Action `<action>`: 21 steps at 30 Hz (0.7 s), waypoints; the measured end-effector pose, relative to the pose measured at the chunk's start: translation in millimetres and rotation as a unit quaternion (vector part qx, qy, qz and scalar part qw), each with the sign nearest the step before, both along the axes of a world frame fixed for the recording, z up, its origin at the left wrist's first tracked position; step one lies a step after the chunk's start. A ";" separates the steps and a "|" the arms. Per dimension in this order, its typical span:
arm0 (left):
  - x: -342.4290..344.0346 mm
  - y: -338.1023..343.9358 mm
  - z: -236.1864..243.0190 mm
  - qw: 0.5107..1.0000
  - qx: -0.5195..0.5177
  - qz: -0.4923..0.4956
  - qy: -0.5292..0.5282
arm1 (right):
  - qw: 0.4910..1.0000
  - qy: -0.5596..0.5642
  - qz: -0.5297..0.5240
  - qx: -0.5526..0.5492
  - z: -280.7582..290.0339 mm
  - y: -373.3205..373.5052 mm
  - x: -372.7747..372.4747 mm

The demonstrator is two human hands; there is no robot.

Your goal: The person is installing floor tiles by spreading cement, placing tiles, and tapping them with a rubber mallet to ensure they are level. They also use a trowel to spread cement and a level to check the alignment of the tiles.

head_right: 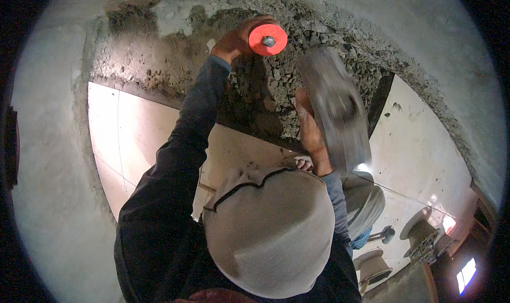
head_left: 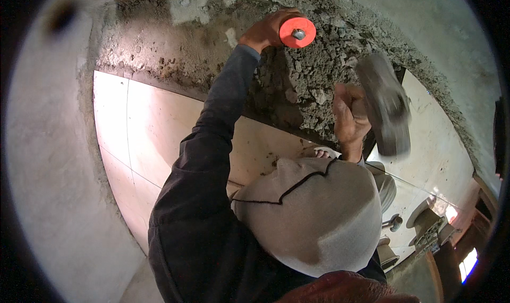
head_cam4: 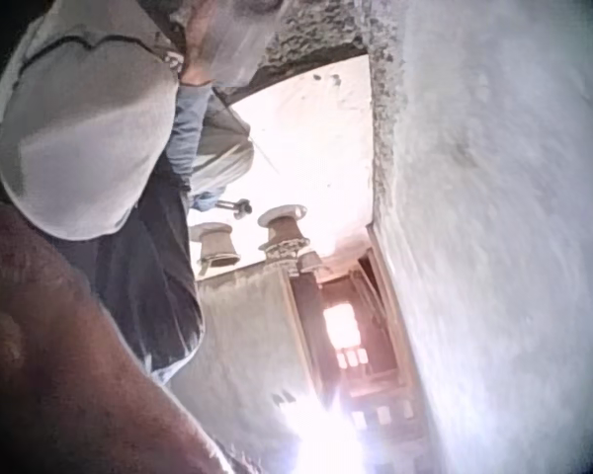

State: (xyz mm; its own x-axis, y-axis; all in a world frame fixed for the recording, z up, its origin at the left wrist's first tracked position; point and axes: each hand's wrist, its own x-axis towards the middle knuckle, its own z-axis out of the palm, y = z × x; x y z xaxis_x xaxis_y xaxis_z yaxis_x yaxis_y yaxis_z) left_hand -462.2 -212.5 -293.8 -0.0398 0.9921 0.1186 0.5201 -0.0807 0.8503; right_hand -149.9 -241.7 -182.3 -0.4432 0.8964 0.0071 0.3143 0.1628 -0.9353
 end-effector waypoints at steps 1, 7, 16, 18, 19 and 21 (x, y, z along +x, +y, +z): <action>-1.9 2.2 -5.5 1.000 0.004 -0.013 -0.027 | 0.998 0.055 -0.005 0.018 -11.1 2.1 -3.3; 10.5 32.7 37.8 0.969 -0.185 -0.041 0.158 | 0.992 -0.088 0.044 -0.074 -57.8 33.4 -36.7; 25.5 -5.8 -4.0 0.988 -0.012 -0.073 0.138 | 0.984 -0.061 0.000 -0.168 -32.6 -4.2 33.7; 25.0 -1.1 8.7 0.990 0.016 -0.099 0.096 | 0.982 -0.018 -0.002 -0.189 -27.5 -4.3 33.7; 27.6 -2.0 18.7 0.987 0.050 -0.063 0.138 | 0.979 0.013 -0.007 -0.204 -24.3 -4.8 30.5; 18.5 -0.3 7.1 0.988 -0.001 -0.030 0.152 | 0.977 0.052 -0.021 -0.206 -12.1 -4.3 21.6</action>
State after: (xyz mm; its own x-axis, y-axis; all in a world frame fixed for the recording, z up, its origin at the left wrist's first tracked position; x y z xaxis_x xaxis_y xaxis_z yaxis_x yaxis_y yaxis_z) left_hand -443.7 -212.8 -286.6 0.0567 0.9918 0.1145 0.7454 -0.1184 0.6561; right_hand -128.3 -246.0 -194.4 -0.4225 0.8498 -0.3153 0.2128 -0.2451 -0.9459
